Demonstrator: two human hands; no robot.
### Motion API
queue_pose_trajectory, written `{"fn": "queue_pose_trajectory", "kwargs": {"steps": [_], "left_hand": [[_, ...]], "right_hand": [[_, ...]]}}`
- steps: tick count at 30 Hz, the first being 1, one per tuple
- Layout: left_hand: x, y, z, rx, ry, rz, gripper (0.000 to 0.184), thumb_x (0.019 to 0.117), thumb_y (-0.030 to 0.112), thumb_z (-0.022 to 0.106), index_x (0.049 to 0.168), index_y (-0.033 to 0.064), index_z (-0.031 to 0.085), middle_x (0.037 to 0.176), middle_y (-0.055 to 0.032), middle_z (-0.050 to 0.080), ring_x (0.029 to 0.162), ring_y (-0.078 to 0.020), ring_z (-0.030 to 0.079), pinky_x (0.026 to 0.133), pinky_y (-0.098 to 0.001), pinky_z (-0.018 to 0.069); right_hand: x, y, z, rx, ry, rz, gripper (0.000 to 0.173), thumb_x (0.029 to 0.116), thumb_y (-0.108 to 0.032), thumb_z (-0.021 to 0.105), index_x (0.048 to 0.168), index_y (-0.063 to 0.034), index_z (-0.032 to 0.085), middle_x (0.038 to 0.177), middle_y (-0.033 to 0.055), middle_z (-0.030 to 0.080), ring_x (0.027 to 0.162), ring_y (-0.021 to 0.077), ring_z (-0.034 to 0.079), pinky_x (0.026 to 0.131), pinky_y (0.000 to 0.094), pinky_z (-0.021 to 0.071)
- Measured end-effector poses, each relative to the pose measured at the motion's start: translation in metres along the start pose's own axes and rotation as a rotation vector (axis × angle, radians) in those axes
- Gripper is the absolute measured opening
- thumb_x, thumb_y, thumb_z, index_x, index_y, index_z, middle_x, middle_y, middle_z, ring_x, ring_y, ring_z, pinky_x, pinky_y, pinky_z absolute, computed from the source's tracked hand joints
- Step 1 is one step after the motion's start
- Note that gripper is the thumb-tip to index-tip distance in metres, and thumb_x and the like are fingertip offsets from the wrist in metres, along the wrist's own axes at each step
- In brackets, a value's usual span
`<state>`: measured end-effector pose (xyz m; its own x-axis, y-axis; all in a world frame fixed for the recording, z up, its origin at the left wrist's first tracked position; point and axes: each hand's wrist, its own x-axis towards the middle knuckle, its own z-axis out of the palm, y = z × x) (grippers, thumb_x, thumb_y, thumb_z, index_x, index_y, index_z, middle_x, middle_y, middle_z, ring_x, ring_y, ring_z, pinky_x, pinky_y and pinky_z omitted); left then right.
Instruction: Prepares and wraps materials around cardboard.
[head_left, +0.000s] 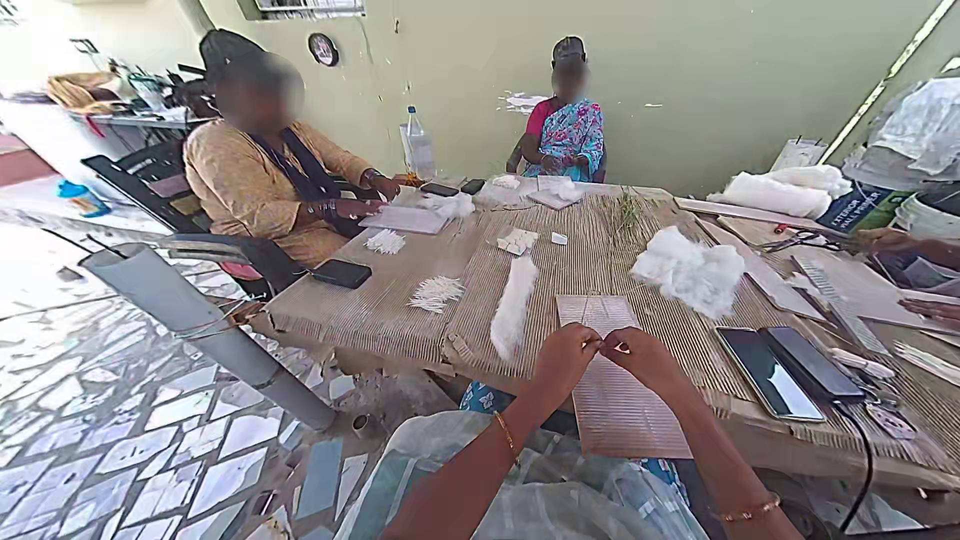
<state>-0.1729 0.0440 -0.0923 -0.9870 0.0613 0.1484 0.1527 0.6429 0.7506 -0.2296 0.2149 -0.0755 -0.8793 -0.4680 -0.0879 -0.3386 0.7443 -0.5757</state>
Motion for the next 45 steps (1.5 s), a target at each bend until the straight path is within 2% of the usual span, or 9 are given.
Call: {"fn": "queue_pose_trajectory", "kwargs": {"steps": [8, 11, 16, 21, 27, 30, 35, 41, 45], "left_hand": [[-0.001, 0.000, 0.012, -0.018, -0.022, -0.043, 0.030, 0.1054, 0.027, 0.058, 0.122, 0.0066, 0.073, 0.123, -0.0118, 0.071, 0.118, -0.0219, 0.066, 0.106, -0.0400, 0.0490], [0.000, 0.002, 0.014, 0.029, -0.056, -0.062, 0.028, 0.1055, 0.025, 0.059, 0.123, 0.0091, 0.073, 0.124, -0.0106, 0.071, 0.119, -0.0237, 0.065, 0.105, -0.0445, 0.0487], [0.000, 0.001, 0.019, 0.051, 0.060, 0.012, 0.021, 0.1036, 0.017, 0.062, 0.111, 0.0053, 0.077, 0.110, -0.0132, 0.074, 0.104, -0.0273, 0.071, 0.094, -0.0494, 0.0540], [0.003, -0.001, 0.020, 0.055, 0.041, 0.009, 0.023, 0.1051, 0.017, 0.059, 0.111, 0.0051, 0.077, 0.109, -0.0125, 0.074, 0.107, -0.0265, 0.069, 0.097, -0.0503, 0.0497], [0.003, -0.004, 0.018, -0.085, 0.098, -0.019, 0.021, 0.1038, 0.015, 0.061, 0.110, 0.0001, 0.075, 0.106, -0.0163, 0.073, 0.104, -0.0275, 0.069, 0.095, -0.0475, 0.0523], [0.003, -0.006, 0.019, -0.119, 0.087, 0.000, 0.026, 0.1047, 0.019, 0.059, 0.113, -0.0008, 0.074, 0.109, -0.0170, 0.072, 0.106, -0.0262, 0.068, 0.098, -0.0446, 0.0518], [0.004, -0.008, 0.020, -0.129, 0.083, 0.023, 0.027, 0.1049, 0.019, 0.059, 0.113, -0.0023, 0.073, 0.109, -0.0192, 0.072, 0.107, -0.0295, 0.068, 0.097, -0.0479, 0.0518], [-0.001, -0.004, 0.018, -0.129, 0.027, -0.012, 0.028, 0.1052, 0.021, 0.059, 0.119, 0.0004, 0.073, 0.119, -0.0175, 0.071, 0.114, -0.0283, 0.067, 0.102, -0.0488, 0.0500], [-0.003, -0.004, 0.019, -0.098, 0.031, -0.001, 0.027, 0.1051, 0.020, 0.059, 0.115, 0.0005, 0.074, 0.116, -0.0171, 0.072, 0.113, -0.0283, 0.068, 0.101, -0.0493, 0.0501]], "right_hand": [[-0.010, 0.013, 0.004, 0.000, -0.009, 0.011, 0.026, 0.1015, -0.023, 0.064, 0.115, -0.0025, 0.071, 0.117, 0.0182, 0.069, 0.108, 0.0314, 0.066, 0.097, 0.0511, 0.0504], [-0.011, 0.013, 0.010, -0.002, 0.015, -0.010, 0.025, 0.1023, -0.024, 0.063, 0.114, -0.0026, 0.072, 0.116, 0.0182, 0.069, 0.108, 0.0317, 0.067, 0.096, 0.0520, 0.0505], [-0.014, 0.017, 0.010, 0.047, 0.127, -0.093, 0.018, 0.1007, -0.015, 0.065, 0.108, -0.0006, 0.072, 0.108, 0.0212, 0.071, 0.101, 0.0345, 0.068, 0.090, 0.0569, 0.0505], [-0.012, 0.020, 0.014, 0.038, 0.162, -0.153, 0.020, 0.1012, -0.015, 0.063, 0.109, 0.0013, 0.071, 0.107, 0.0230, 0.071, 0.099, 0.0373, 0.068, 0.088, 0.0606, 0.0498], [-0.012, 0.019, 0.015, 0.131, 0.136, -0.107, 0.027, 0.1008, -0.021, 0.065, 0.119, -0.0009, 0.069, 0.114, 0.0194, 0.071, 0.105, 0.0321, 0.069, 0.092, 0.0550, 0.0522], [-0.011, 0.023, 0.012, 0.215, 0.133, -0.077, 0.024, 0.0998, -0.017, 0.067, 0.114, 0.0013, 0.070, 0.109, 0.0205, 0.071, 0.100, 0.0306, 0.068, 0.091, 0.0537, 0.0498], [-0.004, 0.031, 0.013, 0.251, 0.142, -0.055, 0.019, 0.0984, -0.012, 0.068, 0.109, 0.0033, 0.070, 0.098, 0.0194, 0.071, 0.088, 0.0257, 0.065, 0.084, 0.0505, 0.0485], [-0.009, 0.028, 0.011, 0.240, 0.107, -0.037, 0.019, 0.0985, -0.013, 0.068, 0.110, 0.0018, 0.069, 0.097, 0.0177, 0.070, 0.086, 0.0234, 0.063, 0.082, 0.0491, 0.0477], [-0.009, 0.026, 0.013, 0.238, 0.106, -0.045, 0.018, 0.0975, -0.013, 0.069, 0.108, 0.0016, 0.069, 0.095, 0.0152, 0.070, 0.085, 0.0210, 0.063, 0.081, 0.0464, 0.0481]]}}
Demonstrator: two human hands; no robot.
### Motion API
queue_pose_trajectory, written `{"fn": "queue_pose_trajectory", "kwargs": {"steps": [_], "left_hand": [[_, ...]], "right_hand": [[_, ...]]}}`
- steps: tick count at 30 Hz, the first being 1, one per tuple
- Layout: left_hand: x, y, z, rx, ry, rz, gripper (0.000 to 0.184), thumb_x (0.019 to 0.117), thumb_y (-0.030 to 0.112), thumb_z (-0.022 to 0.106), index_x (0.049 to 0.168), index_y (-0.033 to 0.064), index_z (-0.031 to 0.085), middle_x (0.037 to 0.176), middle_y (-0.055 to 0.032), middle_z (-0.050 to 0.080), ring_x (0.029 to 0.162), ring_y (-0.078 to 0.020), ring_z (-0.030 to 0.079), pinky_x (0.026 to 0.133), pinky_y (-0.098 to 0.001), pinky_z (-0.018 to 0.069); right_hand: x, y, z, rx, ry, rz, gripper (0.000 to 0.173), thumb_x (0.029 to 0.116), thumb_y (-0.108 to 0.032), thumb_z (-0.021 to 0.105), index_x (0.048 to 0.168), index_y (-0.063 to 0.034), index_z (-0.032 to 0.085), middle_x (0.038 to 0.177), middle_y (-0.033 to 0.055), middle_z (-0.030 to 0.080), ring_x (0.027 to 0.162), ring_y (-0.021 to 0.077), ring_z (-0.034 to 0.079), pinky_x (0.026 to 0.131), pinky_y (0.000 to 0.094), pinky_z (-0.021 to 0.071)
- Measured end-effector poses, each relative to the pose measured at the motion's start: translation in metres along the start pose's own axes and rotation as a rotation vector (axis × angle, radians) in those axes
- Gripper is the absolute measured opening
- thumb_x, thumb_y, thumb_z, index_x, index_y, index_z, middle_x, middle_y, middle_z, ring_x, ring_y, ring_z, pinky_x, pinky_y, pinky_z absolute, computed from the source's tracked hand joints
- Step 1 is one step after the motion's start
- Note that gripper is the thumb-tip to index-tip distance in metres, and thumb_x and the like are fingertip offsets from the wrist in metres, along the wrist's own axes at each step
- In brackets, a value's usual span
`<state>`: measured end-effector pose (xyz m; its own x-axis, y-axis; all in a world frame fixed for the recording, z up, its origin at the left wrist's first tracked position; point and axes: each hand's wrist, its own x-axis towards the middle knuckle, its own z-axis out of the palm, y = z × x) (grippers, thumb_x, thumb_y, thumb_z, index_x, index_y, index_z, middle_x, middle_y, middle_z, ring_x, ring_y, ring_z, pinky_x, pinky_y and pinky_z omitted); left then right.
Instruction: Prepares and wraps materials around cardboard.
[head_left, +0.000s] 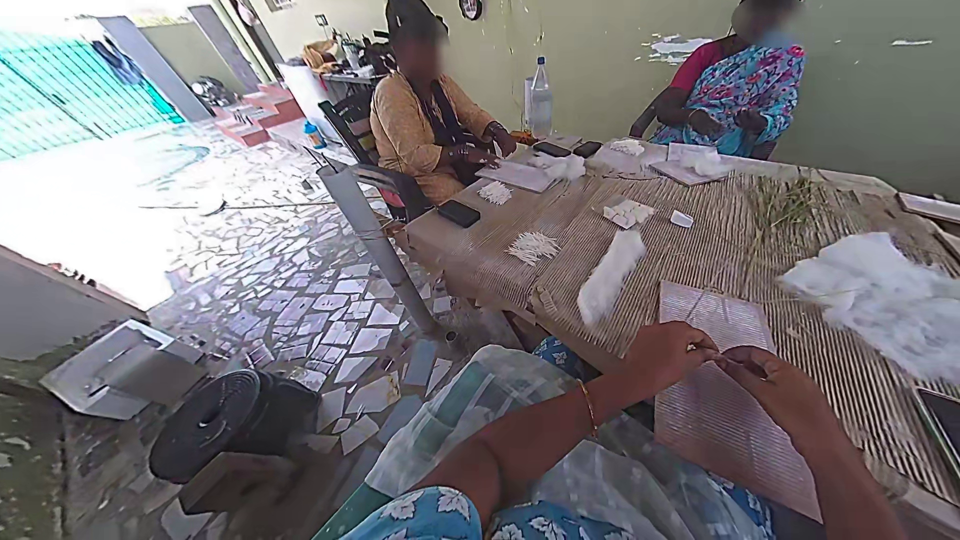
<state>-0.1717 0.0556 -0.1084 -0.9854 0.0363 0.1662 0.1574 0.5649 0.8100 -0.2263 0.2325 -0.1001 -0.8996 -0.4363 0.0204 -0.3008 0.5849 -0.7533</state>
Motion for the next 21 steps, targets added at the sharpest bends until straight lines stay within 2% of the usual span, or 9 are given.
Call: {"fn": "queue_pose_trajectory", "kwargs": {"steps": [8, 16, 19, 21], "left_hand": [[0.002, -0.002, 0.001, -0.009, 0.034, -0.005, 0.028, 0.1053, 0.021, 0.058, 0.114, -0.0002, 0.074, 0.111, -0.0176, 0.072, 0.108, -0.0283, 0.068, 0.097, -0.0483, 0.0512], [0.011, -0.006, 0.010, 0.056, 0.033, -0.082, 0.030, 0.1045, 0.029, 0.059, 0.111, 0.0045, 0.076, 0.111, -0.0120, 0.073, 0.109, -0.0236, 0.068, 0.099, -0.0450, 0.0504], [0.013, -0.009, 0.012, 0.147, 0.030, -0.101, 0.030, 0.1042, 0.030, 0.059, 0.111, 0.0070, 0.076, 0.110, -0.0106, 0.074, 0.110, -0.0247, 0.067, 0.102, -0.0491, 0.0475], [0.014, -0.009, 0.015, 0.187, 0.034, -0.102, 0.029, 0.1035, 0.030, 0.060, 0.111, 0.0077, 0.077, 0.112, -0.0107, 0.074, 0.111, -0.0257, 0.067, 0.101, -0.0501, 0.0478]], "right_hand": [[0.002, 0.006, -0.001, 0.074, 0.004, 0.003, 0.014, 0.0973, -0.010, 0.067, 0.107, 0.0004, 0.067, 0.087, 0.0077, 0.067, 0.074, 0.0103, 0.058, 0.073, 0.0336, 0.0477], [0.006, 0.010, -0.010, 0.041, -0.057, 0.077, 0.020, 0.0998, -0.016, 0.066, 0.115, -0.0032, 0.068, 0.094, 0.0071, 0.070, 0.080, 0.0112, 0.061, 0.077, 0.0353, 0.0489], [0.010, 0.015, -0.009, 0.059, -0.089, 0.097, 0.027, 0.0995, -0.016, 0.066, 0.123, -0.0041, 0.064, 0.095, 0.0068, 0.070, 0.080, 0.0123, 0.061, 0.078, 0.0365, 0.0498], [0.013, 0.014, -0.011, 0.062, -0.112, 0.110, 0.029, 0.0994, -0.017, 0.066, 0.125, -0.0035, 0.063, 0.097, 0.0072, 0.069, 0.082, 0.0131, 0.062, 0.079, 0.0363, 0.0507]]}}
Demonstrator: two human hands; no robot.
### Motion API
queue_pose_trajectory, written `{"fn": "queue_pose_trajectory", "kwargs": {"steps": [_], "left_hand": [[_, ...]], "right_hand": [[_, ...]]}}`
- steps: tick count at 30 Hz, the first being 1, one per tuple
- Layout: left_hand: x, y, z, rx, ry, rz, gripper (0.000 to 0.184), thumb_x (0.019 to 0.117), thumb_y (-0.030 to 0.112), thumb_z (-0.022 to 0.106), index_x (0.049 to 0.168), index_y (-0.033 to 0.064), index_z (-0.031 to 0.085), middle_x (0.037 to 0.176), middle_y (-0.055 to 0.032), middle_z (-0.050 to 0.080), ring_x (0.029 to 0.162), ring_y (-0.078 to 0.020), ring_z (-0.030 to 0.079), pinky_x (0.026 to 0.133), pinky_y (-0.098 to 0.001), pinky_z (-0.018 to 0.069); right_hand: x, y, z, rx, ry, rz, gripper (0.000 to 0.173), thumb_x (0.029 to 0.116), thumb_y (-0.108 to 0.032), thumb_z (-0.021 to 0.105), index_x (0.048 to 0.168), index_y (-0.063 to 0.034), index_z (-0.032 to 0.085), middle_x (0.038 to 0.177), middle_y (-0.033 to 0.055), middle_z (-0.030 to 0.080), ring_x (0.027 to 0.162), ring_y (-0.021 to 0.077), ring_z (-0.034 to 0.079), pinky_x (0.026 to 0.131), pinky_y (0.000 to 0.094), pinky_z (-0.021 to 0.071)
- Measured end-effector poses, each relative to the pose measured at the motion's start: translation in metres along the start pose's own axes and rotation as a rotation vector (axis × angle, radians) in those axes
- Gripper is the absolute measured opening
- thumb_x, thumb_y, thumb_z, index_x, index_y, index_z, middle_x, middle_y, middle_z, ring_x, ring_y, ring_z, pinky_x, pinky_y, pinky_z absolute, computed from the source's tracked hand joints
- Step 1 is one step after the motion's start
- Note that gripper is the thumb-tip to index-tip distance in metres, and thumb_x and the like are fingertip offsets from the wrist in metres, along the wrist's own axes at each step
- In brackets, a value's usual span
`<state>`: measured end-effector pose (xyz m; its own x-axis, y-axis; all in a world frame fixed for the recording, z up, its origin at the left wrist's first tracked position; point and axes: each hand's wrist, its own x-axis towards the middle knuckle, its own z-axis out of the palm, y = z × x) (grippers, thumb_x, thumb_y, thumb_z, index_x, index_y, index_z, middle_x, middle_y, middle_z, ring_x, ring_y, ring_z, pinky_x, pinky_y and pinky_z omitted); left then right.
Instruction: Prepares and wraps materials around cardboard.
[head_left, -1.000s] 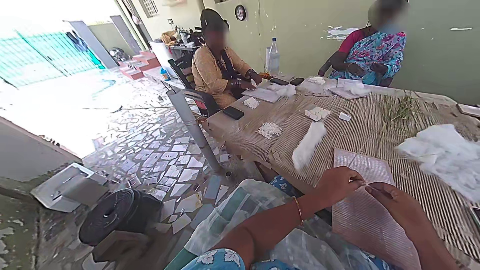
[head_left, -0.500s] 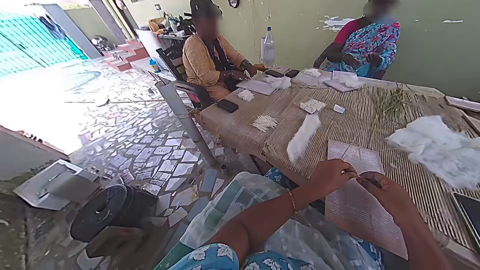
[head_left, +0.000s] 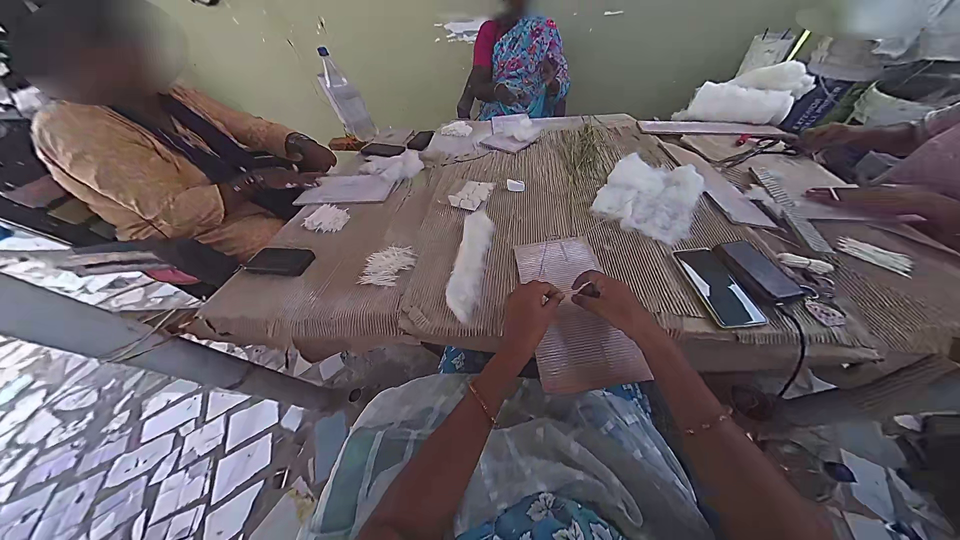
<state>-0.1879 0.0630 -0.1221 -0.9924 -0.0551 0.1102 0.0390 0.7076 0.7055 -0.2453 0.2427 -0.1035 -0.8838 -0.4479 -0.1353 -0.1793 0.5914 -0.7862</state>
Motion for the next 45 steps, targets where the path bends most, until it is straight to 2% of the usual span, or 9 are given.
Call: {"fn": "queue_pose_trajectory", "kwargs": {"steps": [7, 11, 14, 19, 26, 33, 37, 40, 45], "left_hand": [[0.005, -0.008, 0.017, 0.052, 0.044, 0.094, 0.022, 0.1015, 0.021, 0.066, 0.107, 0.0018, 0.075, 0.104, -0.0192, 0.071, 0.096, -0.0359, 0.067, 0.089, -0.0580, 0.0499], [0.006, -0.006, 0.018, 0.047, 0.021, 0.096, 0.021, 0.1010, 0.021, 0.068, 0.103, 0.0009, 0.075, 0.104, -0.0218, 0.069, 0.098, -0.0398, 0.065, 0.087, -0.0627, 0.0496], [0.004, -0.007, 0.009, 0.042, -0.035, 0.028, 0.024, 0.1022, 0.023, 0.065, 0.107, 0.0006, 0.074, 0.109, -0.0210, 0.068, 0.104, -0.0377, 0.063, 0.094, -0.0576, 0.0465], [0.008, -0.015, 0.008, -0.022, -0.051, 0.041, 0.025, 0.1015, 0.024, 0.065, 0.107, 0.0010, 0.075, 0.109, -0.0175, 0.068, 0.105, -0.0303, 0.064, 0.096, -0.0485, 0.0474], [0.008, -0.018, 0.011, -0.035, -0.053, 0.042, 0.021, 0.0993, 0.023, 0.068, 0.107, 0.0036, 0.074, 0.106, -0.0155, 0.065, 0.103, -0.0287, 0.061, 0.095, -0.0467, 0.0462], [0.005, -0.017, 0.006, -0.024, -0.063, 0.052, 0.028, 0.1044, 0.024, 0.059, 0.110, 0.0017, 0.074, 0.110, -0.0167, 0.066, 0.108, -0.0288, 0.061, 0.100, -0.0452, 0.0450], [0.003, -0.019, 0.001, -0.101, 0.000, -0.004, 0.034, 0.1097, 0.023, 0.047, 0.114, 0.0033, 0.074, 0.111, -0.0147, 0.068, 0.105, -0.0230, 0.063, 0.096, -0.0408, 0.0472], [0.003, -0.021, -0.001, -0.168, 0.055, 0.012, 0.029, 0.1064, 0.025, 0.054, 0.113, 0.0046, 0.074, 0.108, -0.0110, 0.067, 0.097, -0.0163, 0.062, 0.089, -0.0341, 0.0482], [0.008, -0.012, 0.012, 0.057, 0.009, 0.263, 0.029, 0.0989, 0.027, 0.068, 0.116, 0.0044, 0.074, 0.113, -0.0169, 0.069, 0.112, -0.0346, 0.062, 0.100, -0.0512, 0.0440]], "right_hand": [[-0.001, 0.010, -0.002, 0.031, 0.021, -0.044, 0.017, 0.0997, -0.013, 0.065, 0.111, -0.0010, 0.071, 0.096, 0.0117, 0.071, 0.086, 0.0178, 0.064, 0.083, 0.0397, 0.0509], [-0.011, 0.029, 0.003, 0.133, 0.086, -0.127, 0.015, 0.0991, -0.011, 0.066, 0.110, -0.0007, 0.068, 0.091, 0.0141, 0.070, 0.079, 0.0223, 0.066, 0.075, 0.0435, 0.0542], [-0.002, 0.019, 0.001, 0.091, 0.011, -0.038, 0.020, 0.0977, -0.010, 0.067, 0.115, -0.0002, 0.067, 0.095, 0.0101, 0.071, 0.082, 0.0147, 0.064, 0.081, 0.0377, 0.0521], [0.003, 0.020, -0.003, 0.028, 0.008, 0.009, 0.021, 0.0959, -0.011, 0.069, 0.115, -0.0025, 0.066, 0.095, 0.0070, 0.070, 0.081, 0.0100, 0.063, 0.078, 0.0331, 0.0519], [0.001, 0.018, -0.010, -0.024, -0.039, 0.047, 0.016, 0.0980, -0.013, 0.067, 0.112, -0.0045, 0.070, 0.097, 0.0049, 0.070, 0.082, 0.0073, 0.061, 0.077, 0.0297, 0.0495], [-0.002, 0.016, -0.013, -0.064, -0.032, 0.060, 0.020, 0.1021, -0.021, 0.063, 0.109, -0.0057, 0.073, 0.091, 0.0027, 0.066, 0.075, 0.0058, 0.055, 0.074, 0.0284, 0.0467], [-0.001, 0.018, -0.013, -0.030, -0.020, 0.048, 0.021, 0.1031, -0.020, 0.061, 0.115, -0.0060, 0.071, 0.097, 0.0038, 0.067, 0.076, 0.0053, 0.058, 0.074, 0.0261, 0.0500], [-0.002, 0.017, -0.017, -0.029, -0.030, 0.062, 0.021, 0.1004, -0.015, 0.065, 0.118, -0.0053, 0.067, 0.099, 0.0048, 0.067, 0.078, 0.0069, 0.059, 0.074, 0.0267, 0.0506], [-0.006, 0.011, -0.018, -0.138, -0.060, 0.083, 0.022, 0.0988, -0.017, 0.067, 0.118, -0.0063, 0.069, 0.106, 0.0079, 0.068, 0.082, 0.0110, 0.059, 0.077, 0.0330, 0.0490]]}}
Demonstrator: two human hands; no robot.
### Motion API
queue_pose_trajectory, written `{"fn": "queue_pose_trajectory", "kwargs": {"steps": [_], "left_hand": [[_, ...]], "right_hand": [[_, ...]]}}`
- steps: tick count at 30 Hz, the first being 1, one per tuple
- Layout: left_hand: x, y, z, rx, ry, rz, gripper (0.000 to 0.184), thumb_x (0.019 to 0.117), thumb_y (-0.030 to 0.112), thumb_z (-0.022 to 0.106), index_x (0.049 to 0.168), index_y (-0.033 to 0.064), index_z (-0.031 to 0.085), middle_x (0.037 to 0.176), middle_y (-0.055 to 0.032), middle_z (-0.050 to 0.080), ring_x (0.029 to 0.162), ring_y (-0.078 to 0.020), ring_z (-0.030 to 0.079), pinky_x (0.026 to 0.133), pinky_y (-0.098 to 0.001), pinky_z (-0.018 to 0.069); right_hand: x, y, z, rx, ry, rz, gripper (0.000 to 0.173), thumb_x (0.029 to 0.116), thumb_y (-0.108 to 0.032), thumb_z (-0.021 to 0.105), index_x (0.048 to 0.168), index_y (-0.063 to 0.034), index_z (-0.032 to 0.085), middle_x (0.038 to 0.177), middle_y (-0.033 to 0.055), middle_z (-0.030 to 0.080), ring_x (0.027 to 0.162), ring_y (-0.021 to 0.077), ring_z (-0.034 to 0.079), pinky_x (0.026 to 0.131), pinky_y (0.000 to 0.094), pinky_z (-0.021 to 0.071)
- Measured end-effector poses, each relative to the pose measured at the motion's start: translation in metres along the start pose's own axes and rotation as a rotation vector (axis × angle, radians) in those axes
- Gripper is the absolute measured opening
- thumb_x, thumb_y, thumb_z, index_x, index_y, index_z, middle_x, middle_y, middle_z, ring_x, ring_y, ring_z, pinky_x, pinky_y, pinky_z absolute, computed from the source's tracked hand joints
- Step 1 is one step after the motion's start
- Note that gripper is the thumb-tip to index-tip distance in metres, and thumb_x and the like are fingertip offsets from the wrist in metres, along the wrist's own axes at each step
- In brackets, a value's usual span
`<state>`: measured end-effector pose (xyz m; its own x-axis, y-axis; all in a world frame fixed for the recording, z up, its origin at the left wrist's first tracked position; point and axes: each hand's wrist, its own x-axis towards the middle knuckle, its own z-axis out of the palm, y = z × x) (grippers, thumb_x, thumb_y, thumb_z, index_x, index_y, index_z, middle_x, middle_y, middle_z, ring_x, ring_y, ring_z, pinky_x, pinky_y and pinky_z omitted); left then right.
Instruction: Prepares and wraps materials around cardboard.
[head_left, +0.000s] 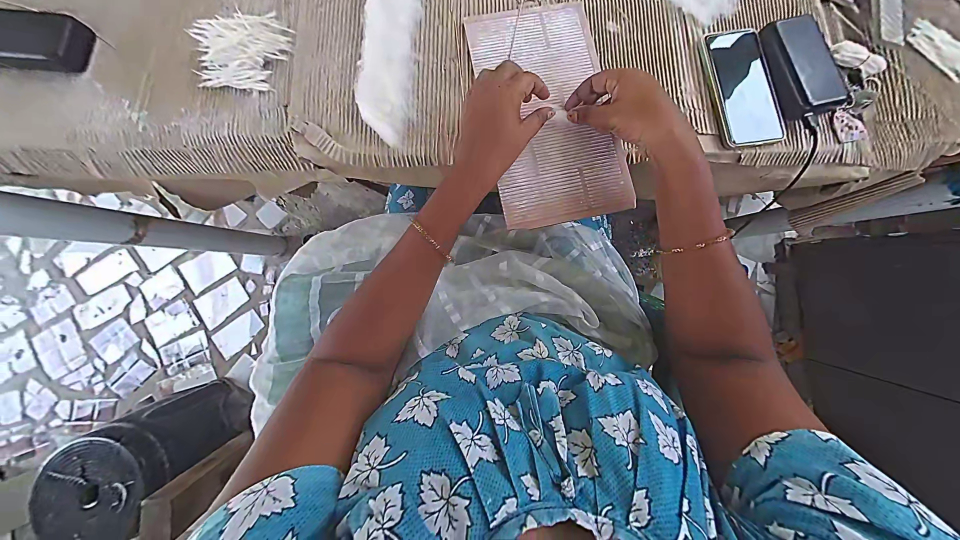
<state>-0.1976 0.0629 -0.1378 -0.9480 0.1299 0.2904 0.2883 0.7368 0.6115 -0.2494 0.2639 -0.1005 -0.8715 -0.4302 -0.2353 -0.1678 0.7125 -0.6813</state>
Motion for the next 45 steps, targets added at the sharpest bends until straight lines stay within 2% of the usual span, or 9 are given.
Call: {"fn": "queue_pose_trajectory", "kwargs": {"steps": [2, 5, 11, 25, 33, 37, 40, 43, 45], "left_hand": [[0.003, 0.007, 0.004, 0.062, -0.050, -0.006, 0.027, 0.0988, 0.026, 0.068, 0.117, 0.0067, 0.073, 0.118, -0.0165, 0.067, 0.116, -0.0363, 0.060, 0.101, -0.0552, 0.0422], [0.004, 0.008, 0.009, 0.076, -0.072, -0.014, 0.022, 0.0993, 0.023, 0.067, 0.111, 0.0067, 0.075, 0.115, -0.0165, 0.067, 0.115, -0.0363, 0.059, 0.100, -0.0552, 0.0413], [0.002, 0.008, 0.012, 0.007, -0.045, -0.042, 0.019, 0.0988, 0.019, 0.067, 0.104, 0.0021, 0.075, 0.109, -0.0174, 0.067, 0.109, -0.0348, 0.060, 0.099, -0.0484, 0.0434], [0.000, 0.006, 0.013, -0.012, -0.031, -0.044, 0.019, 0.0990, 0.017, 0.067, 0.104, 0.0008, 0.075, 0.108, -0.0177, 0.067, 0.108, -0.0328, 0.060, 0.099, -0.0441, 0.0436], [0.000, 0.005, 0.012, -0.023, -0.031, -0.063, 0.019, 0.0991, 0.017, 0.066, 0.104, 0.0012, 0.075, 0.109, -0.0173, 0.067, 0.109, -0.0325, 0.060, 0.100, -0.0441, 0.0435], [0.002, 0.009, 0.002, -0.029, -0.122, -0.088, 0.021, 0.0997, 0.020, 0.067, 0.107, 0.0013, 0.074, 0.114, -0.0176, 0.067, 0.112, -0.0323, 0.060, 0.101, -0.0447, 0.0438], [0.002, 0.007, -0.016, -0.062, -0.152, -0.057, 0.029, 0.1026, 0.029, 0.064, 0.107, 0.0031, 0.074, 0.107, -0.0134, 0.067, 0.101, -0.0212, 0.064, 0.093, -0.0375, 0.0502], [-0.004, 0.006, -0.041, -0.103, -0.123, -0.037, 0.030, 0.1068, 0.028, 0.054, 0.104, 0.0073, 0.076, 0.101, -0.0063, 0.066, 0.093, -0.0115, 0.060, 0.086, -0.0321, 0.0457], [-0.011, 0.000, -0.055, -0.135, -0.110, -0.005, 0.029, 0.1087, 0.025, 0.049, 0.113, 0.0095, 0.074, 0.101, -0.0027, 0.067, 0.092, -0.0068, 0.061, 0.087, -0.0272, 0.0484]], "right_hand": [[0.001, 0.000, 0.000, -0.015, -0.004, -0.019, 0.022, 0.0986, -0.017, 0.068, 0.118, -0.0060, 0.070, 0.108, 0.0090, 0.069, 0.085, 0.0125, 0.061, 0.080, 0.0348, 0.0496], [0.001, 0.000, 0.000, -0.014, -0.016, -0.030, 0.023, 0.0973, -0.016, 0.069, 0.118, -0.0057, 0.070, 0.110, 0.0099, 0.069, 0.087, 0.0138, 0.063, 0.082, 0.0362, 0.0510], [0.002, -0.002, 0.003, -0.083, 0.003, -0.037, 0.020, 0.0968, -0.017, 0.069, 0.112, -0.0050, 0.073, 0.108, 0.0124, 0.069, 0.095, 0.0204, 0.063, 0.088, 0.0440, 0.0487], [0.000, -0.001, -0.002, -0.048, -0.012, 0.047, 0.018, 0.0988, -0.019, 0.068, 0.111, -0.0069, 0.072, 0.092, 0.0041, 0.067, 0.072, 0.0079, 0.054, 0.070, 0.0303, 0.0459], [-0.001, 0.002, -0.004, -0.058, -0.007, 0.061, 0.018, 0.0979, -0.017, 0.069, 0.110, -0.0053, 0.072, 0.096, 0.0076, 0.069, 0.080, 0.0121, 0.059, 0.078, 0.0362, 0.0487], [-0.001, 0.002, -0.005, -0.052, -0.006, 0.062, 0.017, 0.0981, -0.017, 0.068, 0.110, -0.0061, 0.073, 0.096, 0.0068, 0.069, 0.080, 0.0115, 0.060, 0.079, 0.0355, 0.0497], [-0.004, 0.002, -0.008, -0.025, -0.017, 0.071, 0.020, 0.1013, -0.021, 0.065, 0.112, -0.0046, 0.071, 0.095, 0.0053, 0.067, 0.078, 0.0075, 0.059, 0.077, 0.0296, 0.0499], [-0.006, 0.003, -0.009, -0.025, -0.010, 0.064, 0.019, 0.1019, -0.022, 0.064, 0.109, -0.0049, 0.071, 0.086, 0.0011, 0.063, 0.070, 0.0036, 0.052, 0.069, 0.0250, 0.0457], [-0.006, 0.002, -0.009, -0.047, -0.008, 0.063, 0.020, 0.1016, -0.021, 0.064, 0.112, -0.0042, 0.070, 0.092, 0.0044, 0.064, 0.073, 0.0074, 0.054, 0.072, 0.0293, 0.0465]]}}
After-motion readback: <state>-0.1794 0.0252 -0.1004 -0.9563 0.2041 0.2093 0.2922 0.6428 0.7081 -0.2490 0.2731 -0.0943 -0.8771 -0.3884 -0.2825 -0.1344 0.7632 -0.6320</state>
